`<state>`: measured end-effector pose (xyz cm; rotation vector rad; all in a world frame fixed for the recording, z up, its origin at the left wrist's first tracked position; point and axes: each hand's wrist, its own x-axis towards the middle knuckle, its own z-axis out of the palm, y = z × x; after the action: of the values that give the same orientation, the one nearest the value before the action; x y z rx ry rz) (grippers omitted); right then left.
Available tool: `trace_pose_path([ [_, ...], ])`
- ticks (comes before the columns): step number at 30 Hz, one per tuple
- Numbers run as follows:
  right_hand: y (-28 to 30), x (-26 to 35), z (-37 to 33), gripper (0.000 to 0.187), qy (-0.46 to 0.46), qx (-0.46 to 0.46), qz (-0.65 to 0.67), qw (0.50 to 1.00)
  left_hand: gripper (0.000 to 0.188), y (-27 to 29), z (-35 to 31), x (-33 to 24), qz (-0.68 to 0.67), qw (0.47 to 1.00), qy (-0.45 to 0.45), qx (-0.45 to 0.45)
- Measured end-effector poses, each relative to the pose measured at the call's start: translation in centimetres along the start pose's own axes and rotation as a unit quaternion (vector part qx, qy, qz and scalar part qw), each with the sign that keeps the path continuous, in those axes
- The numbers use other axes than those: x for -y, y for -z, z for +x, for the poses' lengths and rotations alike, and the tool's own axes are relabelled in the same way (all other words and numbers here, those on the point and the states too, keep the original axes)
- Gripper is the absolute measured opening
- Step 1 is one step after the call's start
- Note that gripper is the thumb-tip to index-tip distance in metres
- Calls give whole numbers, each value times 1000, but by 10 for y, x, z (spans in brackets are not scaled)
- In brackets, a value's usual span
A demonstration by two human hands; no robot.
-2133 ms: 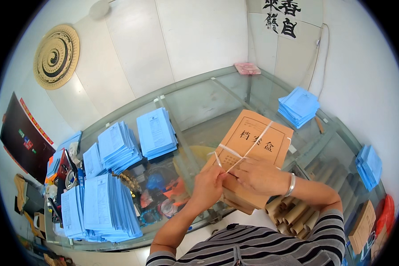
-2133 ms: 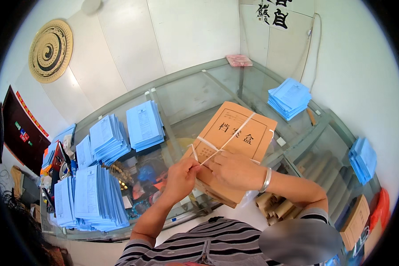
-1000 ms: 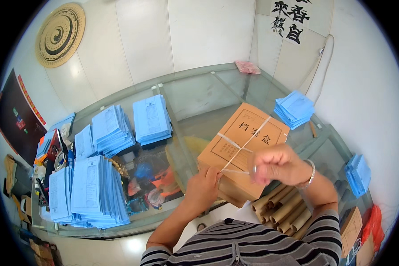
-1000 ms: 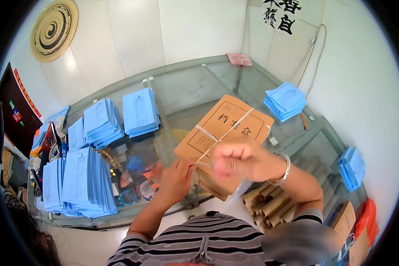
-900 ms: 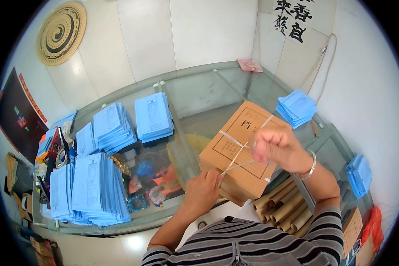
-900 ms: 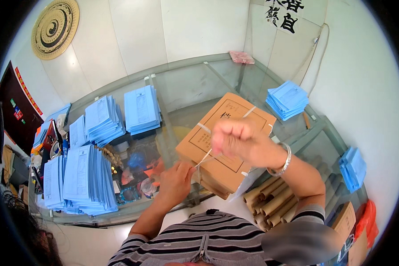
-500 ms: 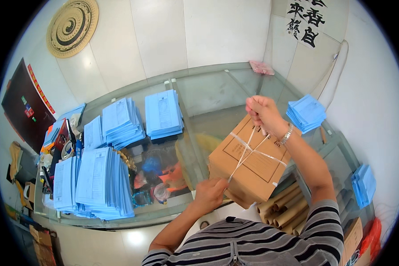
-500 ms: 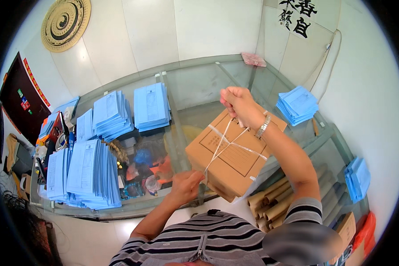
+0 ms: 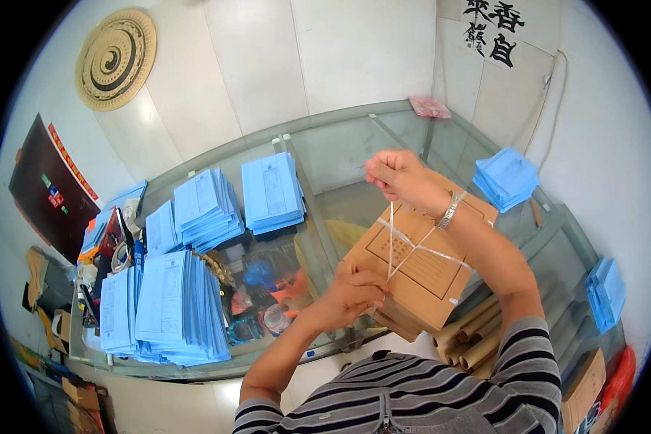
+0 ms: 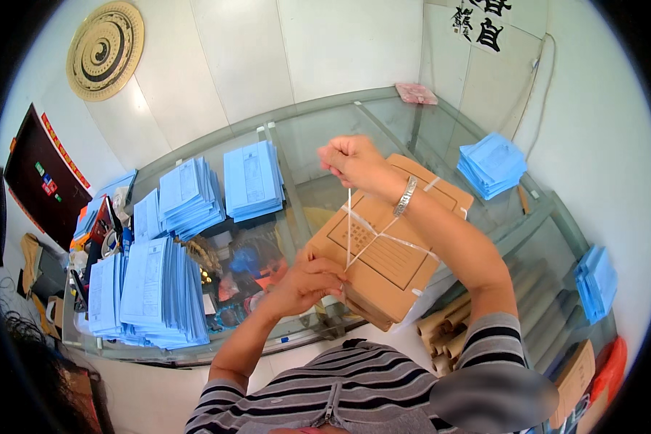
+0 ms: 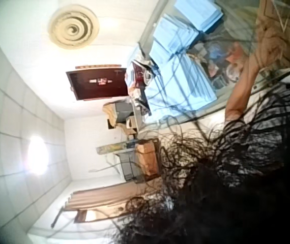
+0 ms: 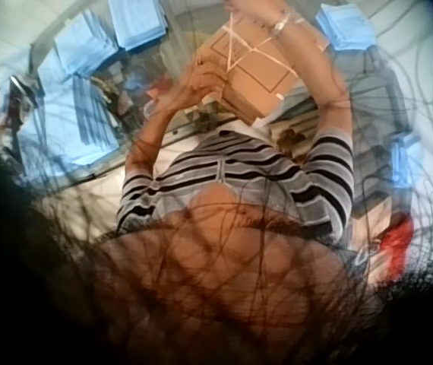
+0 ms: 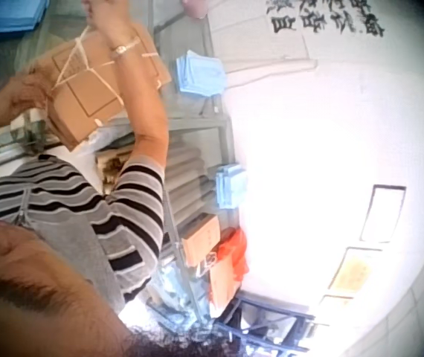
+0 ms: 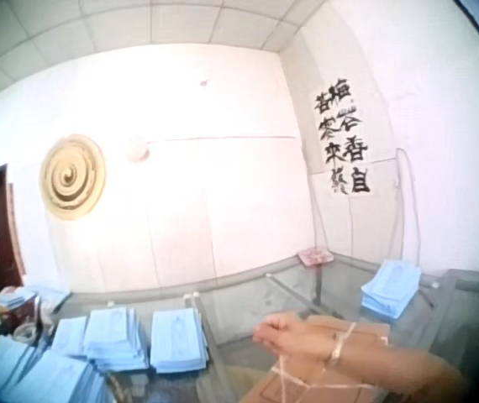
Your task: The person ties a cardboard box with a white plastic strap, wrapping it around the box and securing it with a knot. The person handles the box and strap by hand, adjusting the strap and tightening the knot to secure the package.
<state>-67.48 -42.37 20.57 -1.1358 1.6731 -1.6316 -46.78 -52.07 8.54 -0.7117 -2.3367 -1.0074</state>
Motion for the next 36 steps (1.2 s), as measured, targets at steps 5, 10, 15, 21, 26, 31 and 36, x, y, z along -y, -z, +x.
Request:
trace_pose_path([
  [5,-1,-5,2,31,13,12,19,1000,13,14,12,7,-115,990,41,70],
  [10,-8,4,-5,33,43,17,25,999,14,10,14,1,-119,987,63,84],
  [15,-16,21,-17,31,62,24,-23,998,27,10,14,-13,-43,996,52,61],
  [21,-44,42,-35,30,130,44,-63,989,36,6,13,-20,-13,997,72,36],
  [26,-54,52,-46,29,170,102,-98,975,27,-13,14,-21,20,993,91,-71],
  [31,-63,53,-62,23,165,130,-113,971,23,-28,12,-29,-52,946,275,-161],
  [36,-111,44,-97,20,355,184,-174,900,31,-80,-50,61,66,979,176,-80],
])
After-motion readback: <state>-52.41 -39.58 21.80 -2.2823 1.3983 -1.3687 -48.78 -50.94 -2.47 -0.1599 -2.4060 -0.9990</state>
